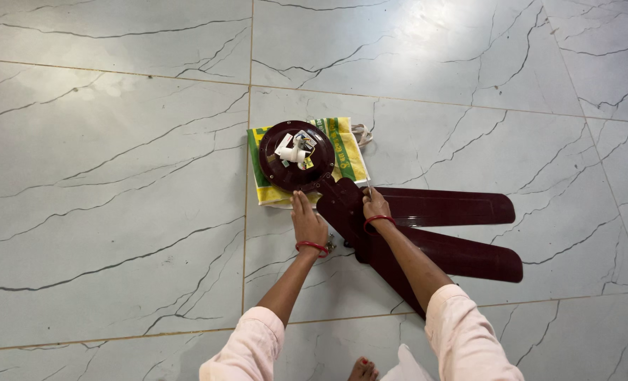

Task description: The person attaches maroon fan blades to a ceiling fan motor housing using a screwdriver. They secure each blade one by one, tightening the screws to fasten them to the central hub.

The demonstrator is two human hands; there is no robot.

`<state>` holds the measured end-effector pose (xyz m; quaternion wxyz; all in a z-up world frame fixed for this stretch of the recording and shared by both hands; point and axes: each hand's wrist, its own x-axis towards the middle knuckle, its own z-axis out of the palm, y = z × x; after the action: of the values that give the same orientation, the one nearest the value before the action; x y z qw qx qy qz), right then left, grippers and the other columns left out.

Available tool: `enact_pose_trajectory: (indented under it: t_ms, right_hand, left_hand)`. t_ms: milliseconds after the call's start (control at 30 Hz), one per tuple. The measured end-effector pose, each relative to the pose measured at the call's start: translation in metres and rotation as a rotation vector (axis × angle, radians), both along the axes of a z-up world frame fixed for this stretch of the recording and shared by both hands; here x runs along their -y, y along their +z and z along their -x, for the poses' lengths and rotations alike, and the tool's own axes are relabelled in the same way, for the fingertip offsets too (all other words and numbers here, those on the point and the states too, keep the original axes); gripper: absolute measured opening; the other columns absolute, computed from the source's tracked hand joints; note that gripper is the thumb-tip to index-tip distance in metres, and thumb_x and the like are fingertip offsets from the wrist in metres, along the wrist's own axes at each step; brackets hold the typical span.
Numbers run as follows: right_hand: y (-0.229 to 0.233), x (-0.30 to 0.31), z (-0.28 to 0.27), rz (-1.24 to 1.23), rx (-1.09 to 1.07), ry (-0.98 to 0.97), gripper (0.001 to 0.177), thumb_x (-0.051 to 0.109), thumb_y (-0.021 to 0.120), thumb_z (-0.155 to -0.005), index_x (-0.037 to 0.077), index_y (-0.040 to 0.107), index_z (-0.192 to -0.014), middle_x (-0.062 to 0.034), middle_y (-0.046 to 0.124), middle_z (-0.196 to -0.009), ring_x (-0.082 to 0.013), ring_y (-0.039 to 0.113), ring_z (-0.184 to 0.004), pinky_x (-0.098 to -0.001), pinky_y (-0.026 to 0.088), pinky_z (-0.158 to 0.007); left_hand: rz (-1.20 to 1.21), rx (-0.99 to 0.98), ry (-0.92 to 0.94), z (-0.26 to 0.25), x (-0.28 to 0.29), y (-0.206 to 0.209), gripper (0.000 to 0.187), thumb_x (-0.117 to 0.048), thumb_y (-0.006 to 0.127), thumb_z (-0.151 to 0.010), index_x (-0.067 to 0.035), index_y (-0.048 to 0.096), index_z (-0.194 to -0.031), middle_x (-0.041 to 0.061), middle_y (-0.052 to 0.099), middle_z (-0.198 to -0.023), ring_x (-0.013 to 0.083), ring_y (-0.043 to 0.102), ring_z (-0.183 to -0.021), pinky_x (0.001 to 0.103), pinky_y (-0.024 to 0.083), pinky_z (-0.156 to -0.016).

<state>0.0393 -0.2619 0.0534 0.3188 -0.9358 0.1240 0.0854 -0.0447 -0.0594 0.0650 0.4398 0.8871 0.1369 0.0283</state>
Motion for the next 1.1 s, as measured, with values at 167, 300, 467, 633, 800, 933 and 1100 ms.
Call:
enact_pose_trajectory:
  t_ms: [167,300,467,633,800,933,1100]
  right_hand:
    - [0.001,-0.003,0.005,0.0,-0.022,0.004,0.025,0.021,0.056,-0.097,0.013,0.065,-0.119,-0.0213,0.071,-0.11,-0.0401,0.068,-0.108,-0.0482,0.051,-0.091]
    - [0.003,-0.004,0.007,0.006,-0.017,0.021,0.024,0.021,0.058,-0.096,0.013,0.064,-0.118,-0.0209,0.071,-0.108,-0.04,0.067,-0.106,-0.0484,0.051,-0.089]
    - [0.001,-0.002,0.01,-0.007,-0.071,-0.012,0.02,0.021,0.058,-0.097,0.012,0.065,-0.114,-0.0204,0.072,-0.104,-0.0376,0.071,-0.101,-0.0473,0.052,-0.087]
    - [-0.009,-0.001,0.008,-0.01,-0.05,-0.022,0.02,0.021,0.06,-0.096,0.014,0.065,-0.114,-0.0199,0.072,-0.103,-0.0376,0.07,-0.102,-0.0471,0.052,-0.087]
    - [-0.016,0.006,0.003,0.021,-0.058,-0.013,0.02,0.021,0.06,-0.097,0.012,0.066,-0.114,-0.0196,0.072,-0.105,-0.0383,0.069,-0.104,-0.0481,0.051,-0.088]
    - [-0.015,0.008,0.0,-0.001,-0.043,-0.018,0.022,0.021,0.06,-0.096,0.013,0.066,-0.116,-0.0181,0.072,-0.107,-0.0364,0.069,-0.104,-0.0469,0.052,-0.088]
    - [-0.01,0.004,-0.001,-0.01,-0.098,-0.028,0.022,0.022,0.058,-0.098,0.013,0.066,-0.116,-0.0179,0.073,-0.108,-0.035,0.07,-0.105,-0.0465,0.052,-0.089]
  left_hand:
    - [-0.157,0.058,0.063,-0.005,-0.039,0.0,0.081,-0.005,0.054,-0.09,0.007,0.013,-0.159,0.025,0.006,-0.169,0.0426,0.011,-0.156,0.055,0.02,-0.124]
    - [-0.213,-0.021,-0.072,-0.007,-0.062,-0.002,0.084,-0.001,0.054,-0.086,0.0,0.015,-0.161,0.017,0.006,-0.171,0.0401,0.01,-0.157,0.052,0.021,-0.125]
    - [-0.302,-0.054,-0.135,0.002,-0.064,0.005,0.091,0.003,0.054,-0.079,-0.003,0.017,-0.162,0.013,0.006,-0.171,0.0367,0.009,-0.157,0.051,0.019,-0.125]
    - [-0.363,-0.119,-0.124,0.007,-0.043,0.021,0.089,0.0,0.056,-0.079,-0.008,0.023,-0.161,0.012,0.009,-0.171,0.034,0.01,-0.157,0.052,0.016,-0.126]
    - [-0.38,-0.101,-0.102,0.006,-0.029,0.03,0.085,-0.002,0.056,-0.08,-0.003,0.024,-0.16,0.017,0.011,-0.168,0.0341,0.007,-0.158,0.054,0.014,-0.126]
    - [-0.387,-0.136,-0.098,0.004,-0.025,0.034,0.084,-0.002,0.055,-0.081,-0.002,0.024,-0.159,0.018,0.011,-0.168,0.0332,0.005,-0.158,0.054,0.014,-0.126]
    - [-0.412,-0.17,-0.115,0.003,-0.021,0.033,0.086,0.0,0.053,-0.081,-0.003,0.022,-0.16,0.017,0.01,-0.167,0.0318,0.004,-0.157,0.054,0.013,-0.125]
